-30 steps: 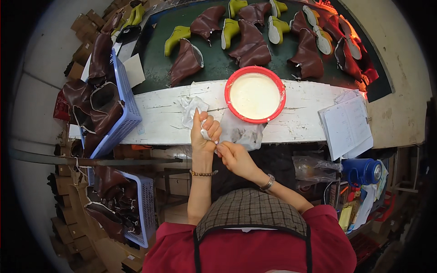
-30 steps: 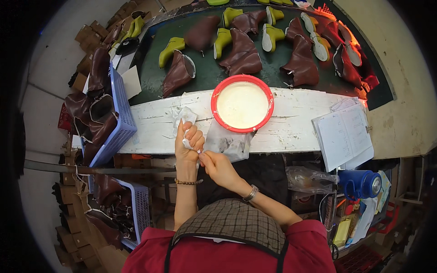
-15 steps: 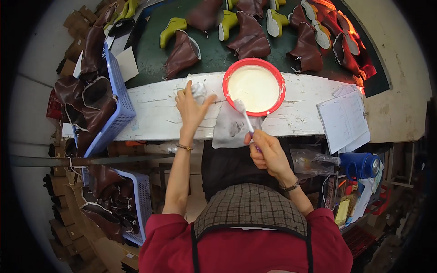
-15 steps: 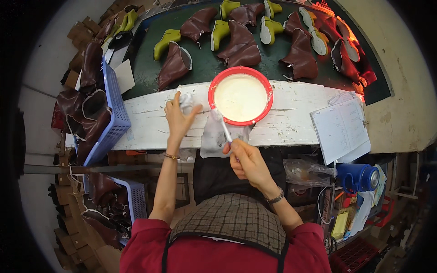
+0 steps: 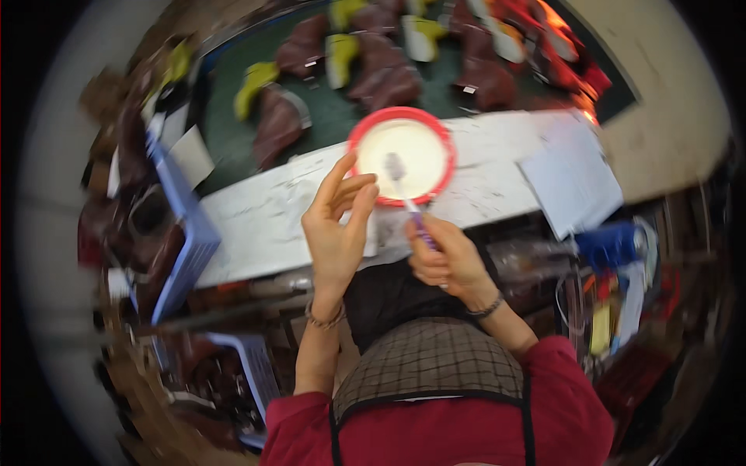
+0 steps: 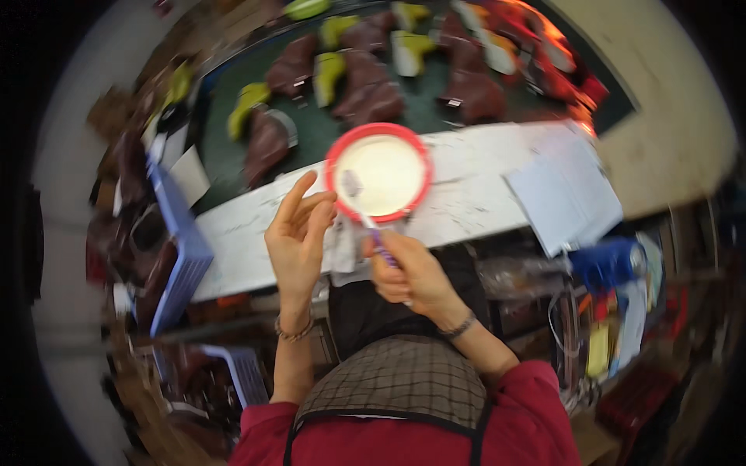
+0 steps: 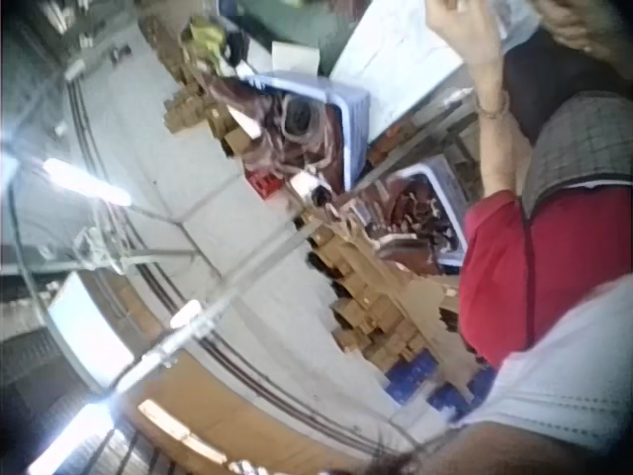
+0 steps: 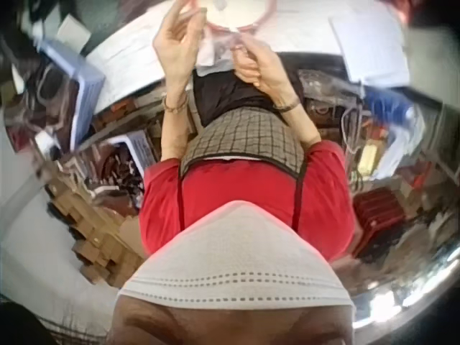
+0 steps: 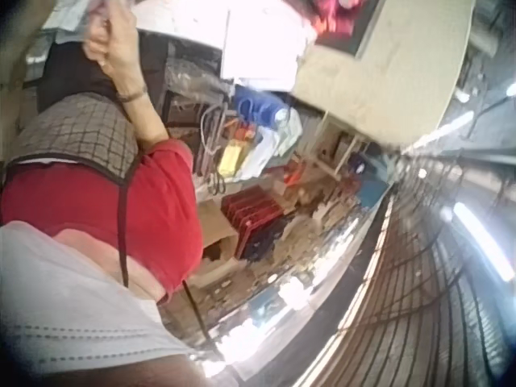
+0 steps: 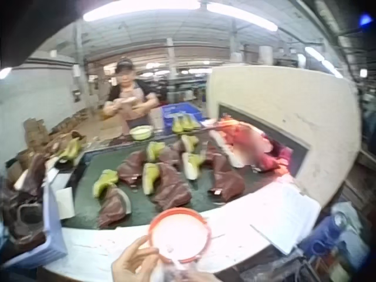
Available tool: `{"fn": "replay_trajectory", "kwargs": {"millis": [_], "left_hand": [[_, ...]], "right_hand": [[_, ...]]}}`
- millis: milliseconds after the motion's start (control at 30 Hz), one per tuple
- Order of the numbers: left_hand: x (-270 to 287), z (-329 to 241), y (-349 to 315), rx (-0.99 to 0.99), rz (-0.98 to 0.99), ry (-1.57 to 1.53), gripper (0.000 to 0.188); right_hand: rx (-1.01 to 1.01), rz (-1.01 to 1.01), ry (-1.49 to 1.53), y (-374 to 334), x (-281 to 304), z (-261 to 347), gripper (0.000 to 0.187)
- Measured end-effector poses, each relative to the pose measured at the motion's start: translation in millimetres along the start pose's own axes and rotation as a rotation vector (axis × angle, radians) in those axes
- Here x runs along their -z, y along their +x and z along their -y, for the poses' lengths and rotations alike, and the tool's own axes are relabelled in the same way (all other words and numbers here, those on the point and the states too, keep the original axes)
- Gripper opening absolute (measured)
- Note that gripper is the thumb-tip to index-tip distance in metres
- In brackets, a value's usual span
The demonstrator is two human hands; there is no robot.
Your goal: The person applies a white adhesive to the inner edges of brown shoe uppers using a spoon. They repeatedly pick up shoe uppers from a blue basket, apply the glue along the seams, and place the treated uppers onto a green work surface. The person also wipes the spoon and work surface with a cloth during the process.
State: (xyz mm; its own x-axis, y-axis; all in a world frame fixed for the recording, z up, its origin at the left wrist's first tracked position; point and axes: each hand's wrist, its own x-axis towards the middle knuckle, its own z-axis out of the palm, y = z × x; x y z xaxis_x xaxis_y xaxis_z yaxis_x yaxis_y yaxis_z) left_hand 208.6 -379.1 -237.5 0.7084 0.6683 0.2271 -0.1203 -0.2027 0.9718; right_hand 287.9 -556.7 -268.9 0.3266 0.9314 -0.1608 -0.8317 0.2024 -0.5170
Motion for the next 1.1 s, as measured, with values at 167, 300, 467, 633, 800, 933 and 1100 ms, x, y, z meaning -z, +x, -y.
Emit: {"fn": "replay_trajectory", "kwargs": {"millis": [167, 300, 467, 633, 800, 933, 1100], "left_hand": [[-35, 29, -16, 0.199, 0.172, -0.097, 0.040], [-70, 27, -20, 0.307, 0.431, -0.407, 0.040], [-109, 56, -24, 0.336, 0.669, -0.033, 0.034], [-151, 120, -23, -0.305, 0.605, 0.430, 0.029], [-172, 131, -18, -0.221, 0.517, 0.582, 0.025], [-175, 137, -16, -0.214, 0.442, 0.551, 0.017], [-167, 128, -9, -0.152, 0.437, 0.605, 0.018]], "right_hand": [[0.093, -0.239, -0.508, -8, 7, -17, 0.036], [0.834, -0.517, -1.493, -79, 48, -11, 0.023], [0.504, -1.644, -1.481, -242, 101, 38, 0.020], [0.106, -1.937, -1.661, -338, 210, 58, 0.019], [-0.263, -1.872, -1.774, -307, 246, 81, 0.027], [-0.125, -1.943, -1.857, -320, 253, 67, 0.028], [0.744, -1.932, -1.707, -276, 155, 76, 0.016]]}}
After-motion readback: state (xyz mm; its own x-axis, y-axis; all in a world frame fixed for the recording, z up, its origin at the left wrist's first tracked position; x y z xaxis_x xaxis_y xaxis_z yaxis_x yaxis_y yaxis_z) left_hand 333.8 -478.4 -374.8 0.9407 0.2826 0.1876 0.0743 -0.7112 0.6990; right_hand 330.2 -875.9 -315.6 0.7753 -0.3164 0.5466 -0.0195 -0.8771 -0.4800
